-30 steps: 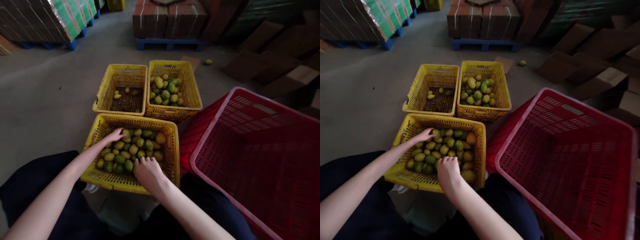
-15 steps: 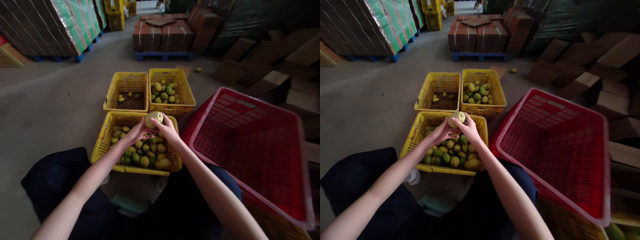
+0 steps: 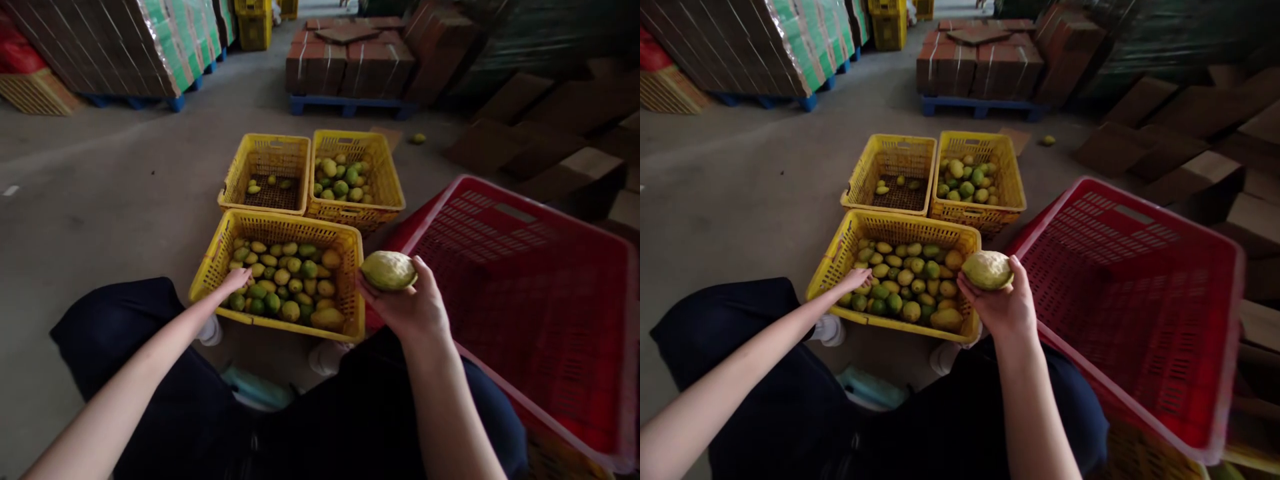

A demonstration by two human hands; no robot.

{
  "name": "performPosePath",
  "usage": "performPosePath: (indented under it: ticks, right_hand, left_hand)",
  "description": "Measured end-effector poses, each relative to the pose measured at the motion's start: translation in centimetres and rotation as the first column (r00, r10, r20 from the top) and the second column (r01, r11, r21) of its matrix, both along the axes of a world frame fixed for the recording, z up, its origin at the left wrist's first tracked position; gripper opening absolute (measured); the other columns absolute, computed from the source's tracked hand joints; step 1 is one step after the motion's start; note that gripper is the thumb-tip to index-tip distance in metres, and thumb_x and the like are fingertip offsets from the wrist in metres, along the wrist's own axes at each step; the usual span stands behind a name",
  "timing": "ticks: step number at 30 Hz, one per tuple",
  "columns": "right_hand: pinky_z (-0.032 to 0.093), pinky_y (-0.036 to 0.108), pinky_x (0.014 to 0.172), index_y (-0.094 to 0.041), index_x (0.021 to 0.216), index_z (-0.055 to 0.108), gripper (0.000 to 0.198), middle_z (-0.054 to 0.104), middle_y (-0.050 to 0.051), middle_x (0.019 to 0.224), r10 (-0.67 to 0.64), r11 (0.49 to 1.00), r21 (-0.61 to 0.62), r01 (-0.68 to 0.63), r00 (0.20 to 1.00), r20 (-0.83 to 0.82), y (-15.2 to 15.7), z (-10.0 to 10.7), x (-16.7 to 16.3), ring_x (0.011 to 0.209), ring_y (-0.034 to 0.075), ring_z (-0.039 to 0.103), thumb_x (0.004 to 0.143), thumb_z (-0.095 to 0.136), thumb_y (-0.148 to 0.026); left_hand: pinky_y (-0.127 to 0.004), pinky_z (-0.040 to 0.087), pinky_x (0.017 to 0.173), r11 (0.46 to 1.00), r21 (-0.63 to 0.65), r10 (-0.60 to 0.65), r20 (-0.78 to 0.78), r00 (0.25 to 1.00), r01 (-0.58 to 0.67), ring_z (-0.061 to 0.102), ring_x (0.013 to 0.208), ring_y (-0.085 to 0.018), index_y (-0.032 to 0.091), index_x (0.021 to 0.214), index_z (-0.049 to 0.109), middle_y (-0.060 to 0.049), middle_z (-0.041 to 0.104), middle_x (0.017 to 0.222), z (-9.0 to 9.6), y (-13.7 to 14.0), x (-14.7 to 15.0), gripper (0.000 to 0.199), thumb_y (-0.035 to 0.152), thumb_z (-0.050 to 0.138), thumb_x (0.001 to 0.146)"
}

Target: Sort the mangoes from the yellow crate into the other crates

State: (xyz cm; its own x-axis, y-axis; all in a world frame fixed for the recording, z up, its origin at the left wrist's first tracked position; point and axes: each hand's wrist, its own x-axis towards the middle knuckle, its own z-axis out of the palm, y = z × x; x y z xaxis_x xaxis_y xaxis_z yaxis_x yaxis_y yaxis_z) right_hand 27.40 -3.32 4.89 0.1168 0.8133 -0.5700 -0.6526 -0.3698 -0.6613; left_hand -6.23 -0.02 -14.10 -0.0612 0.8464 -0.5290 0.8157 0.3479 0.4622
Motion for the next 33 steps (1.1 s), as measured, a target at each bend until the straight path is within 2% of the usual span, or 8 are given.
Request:
performPosePath:
  ticks: [5, 11, 14, 16, 19, 21, 26, 33]
  right_hand:
    - [0.056, 0.051, 0.078, -0.025, 0.096, 0.057, 0.036, 0.069, 0.005, 0.091, -0.046, 0.998, -0.035, 0.045, 0.998, -0.031, 0.3, 0.1, 0.2, 0.088, 0.027, 0.067, 0.073, 0.062, -0.052]
    - [0.057, 0.042, 0.071, -0.024, 0.094, 0.056, 0.036, 0.067, 0.002, 0.089, -0.027, 0.999, 0.035, 0.027, 1.000, -0.012, 0.5, 0.6, -0.7, 0.080, 0.022, 0.066, 0.073, 0.065, -0.052]
    - [0.057, 0.038, 0.066, -0.024, 0.090, 0.056, 0.033, 0.066, -0.001, 0.085, -0.097, 0.994, 0.057, 0.095, 0.995, 0.027, 0.4, 1.9, -1.0, 0.075, 0.019, 0.065, 0.072, 0.066, -0.050]
    - [0.057, 0.038, 0.065, -0.024, 0.088, 0.057, 0.030, 0.066, -0.002, 0.082, -0.142, 0.990, 0.012, 0.142, 0.989, 0.032, 0.3, 2.6, -0.8, 0.072, 0.019, 0.065, 0.072, 0.066, -0.049]
    - [0.057, 0.040, 0.061, -0.025, 0.084, 0.059, 0.027, 0.067, -0.001, 0.079, -0.188, 0.979, -0.072, 0.189, 0.982, 0.031, 0.0, 3.1, 0.0, 0.068, 0.020, 0.066, 0.072, 0.062, -0.050]
    - [0.057, 0.040, 0.061, -0.026, 0.082, 0.061, 0.027, 0.069, 0.000, 0.078, -0.183, 0.981, -0.057, 0.185, 0.983, 0.029, -0.3, 3.0, 0.5, 0.067, 0.021, 0.066, 0.073, 0.060, -0.051]
    - [0.059, 0.044, 0.066, -0.025, 0.081, 0.067, 0.031, 0.073, 0.004, 0.083, -0.104, 0.992, 0.072, 0.100, 0.993, 0.061, -1.1, 3.1, 0.9, 0.068, 0.023, 0.068, 0.075, 0.057, -0.053]
    - [0.057, 0.051, 0.079, -0.023, 0.080, 0.071, 0.029, 0.075, 0.006, 0.081, -0.017, 0.994, 0.110, 0.011, 0.998, 0.054, -1.2, 2.4, 0.3, 0.070, 0.026, 0.070, 0.065, 0.073, -0.048]
  left_hand:
    - [-0.028, 0.050, 0.078, 0.985, -0.118, -0.146, -0.189, 0.971, 0.125, 0.069, 0.090, -0.023, 0.018, 0.079, 0.072, -0.009, 0.075, 0.085, -2.9, -0.4, -1.1, 0.022, 0.026, 0.052, 0.083]
    - [-0.036, 0.050, 0.082, 0.967, -0.202, -0.220, -0.346, 0.912, 0.156, 0.067, 0.100, -0.030, 0.014, 0.097, 0.069, -0.016, 0.072, 0.099, -4.0, 0.1, -1.7, 0.021, 0.027, 0.059, 0.084]
    - [-0.039, 0.052, 0.084, 0.957, -0.227, -0.256, -0.365, 0.895, 0.181, 0.065, 0.100, -0.025, 0.014, 0.107, 0.065, -0.014, 0.068, 0.108, -4.0, 0.3, -0.8, 0.025, 0.031, 0.060, 0.089]
    - [-0.041, 0.053, 0.086, 0.952, -0.214, -0.285, -0.360, 0.888, 0.219, 0.064, 0.100, -0.022, 0.014, 0.114, 0.062, -0.011, 0.064, 0.114, -3.9, 0.8, 0.3, 0.029, 0.033, 0.058, 0.092]
    - [-0.041, 0.051, 0.090, 0.942, -0.128, -0.337, -0.335, 0.880, 0.312, 0.063, 0.104, -0.024, 0.012, 0.112, 0.063, -0.014, 0.063, 0.118, -3.6, 2.3, 2.3, 0.025, 0.022, 0.049, 0.095]
    - [-0.038, 0.048, 0.095, 0.917, -0.049, -0.392, -0.295, 0.871, 0.396, 0.061, 0.111, -0.025, 0.014, 0.113, 0.064, -0.016, 0.063, 0.121, -3.2, 3.9, 3.9, 0.029, 0.015, 0.043, 0.094]
    - [-0.028, 0.046, 0.099, 0.793, 0.040, -0.599, -0.135, 0.789, 0.608, 0.060, 0.114, -0.020, 0.024, 0.114, 0.066, -0.006, 0.065, 0.123, -3.1, 8.0, 8.6, 0.032, 0.016, 0.058, 0.084]
    - [-0.040, 0.040, 0.105, 0.709, 0.124, -0.685, -0.112, 0.720, 0.694, 0.045, 0.131, -0.033, 0.017, 0.136, 0.047, -0.017, 0.041, 0.148, -5.1, 9.3, 15.6, 0.074, 0.016, 0.076, 0.068]
